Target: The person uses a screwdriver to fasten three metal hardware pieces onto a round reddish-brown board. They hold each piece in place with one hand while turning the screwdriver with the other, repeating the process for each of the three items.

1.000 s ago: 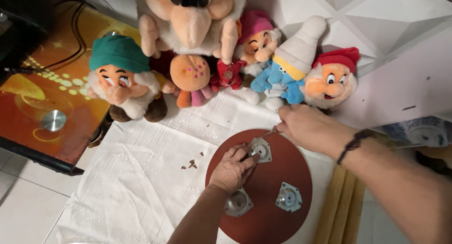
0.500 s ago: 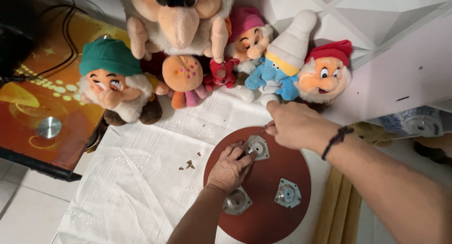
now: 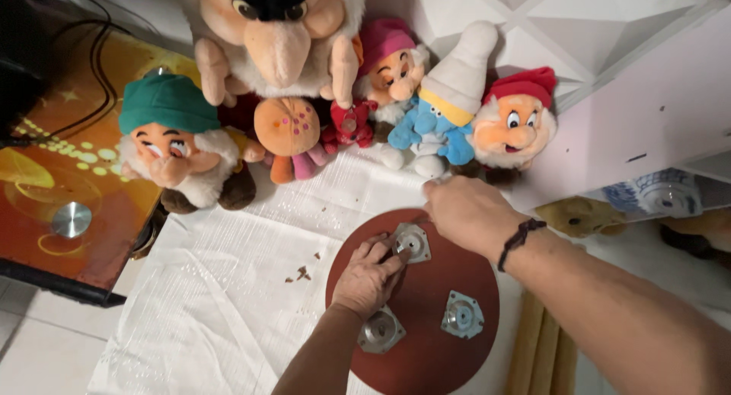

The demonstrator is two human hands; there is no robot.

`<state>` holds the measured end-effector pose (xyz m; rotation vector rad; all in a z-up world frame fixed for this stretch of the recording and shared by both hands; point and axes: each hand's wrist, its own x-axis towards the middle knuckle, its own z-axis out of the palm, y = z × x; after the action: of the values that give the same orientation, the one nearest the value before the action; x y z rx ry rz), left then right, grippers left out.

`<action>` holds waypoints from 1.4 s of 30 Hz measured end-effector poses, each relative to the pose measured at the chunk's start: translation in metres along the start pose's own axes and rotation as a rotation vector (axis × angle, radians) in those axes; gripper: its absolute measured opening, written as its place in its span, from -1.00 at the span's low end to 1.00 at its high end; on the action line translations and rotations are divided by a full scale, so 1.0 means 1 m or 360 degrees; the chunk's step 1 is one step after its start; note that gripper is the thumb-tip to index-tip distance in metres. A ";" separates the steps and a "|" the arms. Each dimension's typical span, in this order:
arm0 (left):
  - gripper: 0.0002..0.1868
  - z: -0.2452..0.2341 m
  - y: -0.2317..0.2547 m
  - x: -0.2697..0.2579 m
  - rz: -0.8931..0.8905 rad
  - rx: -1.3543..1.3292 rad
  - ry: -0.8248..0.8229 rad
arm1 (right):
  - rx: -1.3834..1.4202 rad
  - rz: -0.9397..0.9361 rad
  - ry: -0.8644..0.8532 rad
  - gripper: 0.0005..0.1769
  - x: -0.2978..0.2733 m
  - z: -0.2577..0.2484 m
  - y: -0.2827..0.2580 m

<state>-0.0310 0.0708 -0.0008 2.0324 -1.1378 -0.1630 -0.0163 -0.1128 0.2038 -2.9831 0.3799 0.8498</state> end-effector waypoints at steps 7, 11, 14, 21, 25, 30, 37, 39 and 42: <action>-0.67 -0.001 0.000 0.003 0.0014 0.0044 0.0003 | 0.0306 -0.0160 -0.0014 -0.41 -0.007 -0.017 0.009; -0.69 -0.001 -0.001 0.001 0.0018 0.0032 -0.0005 | -0.0017 -0.0340 -0.0025 -0.66 -0.009 -0.017 0.008; -0.68 -0.001 -0.001 0.003 0.0015 0.0028 -0.0006 | 0.0015 -0.0160 -0.0081 -0.66 0.004 -0.015 0.006; -0.69 -0.001 0.001 0.005 -0.0001 0.0058 -0.0024 | 0.0470 -0.0232 0.0142 -0.39 0.014 -0.004 0.035; -0.70 -0.002 0.001 0.004 -0.0005 0.0063 -0.0041 | 0.0165 -0.0436 0.0145 -0.56 -0.005 -0.015 0.038; -0.68 -0.001 0.001 0.004 -0.0003 0.0058 -0.0029 | 0.0022 0.0037 -0.0126 -0.59 -0.018 -0.043 0.000; -0.70 0.001 0.001 0.004 -0.0034 0.0065 -0.0036 | 0.0314 0.0407 -0.0296 -0.41 -0.002 -0.046 -0.008; -0.69 0.001 0.001 0.005 -0.0017 0.0074 -0.0043 | 0.0249 0.0259 -0.0159 -0.42 -0.001 -0.034 0.002; -0.68 -0.001 0.001 0.005 -0.0024 0.0069 -0.0054 | 0.0048 -0.0307 0.0167 -0.43 -0.013 -0.006 0.015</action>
<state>-0.0285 0.0672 0.0016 2.0840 -1.1566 -0.1827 -0.0274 -0.1250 0.2161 -2.9816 0.1023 0.6662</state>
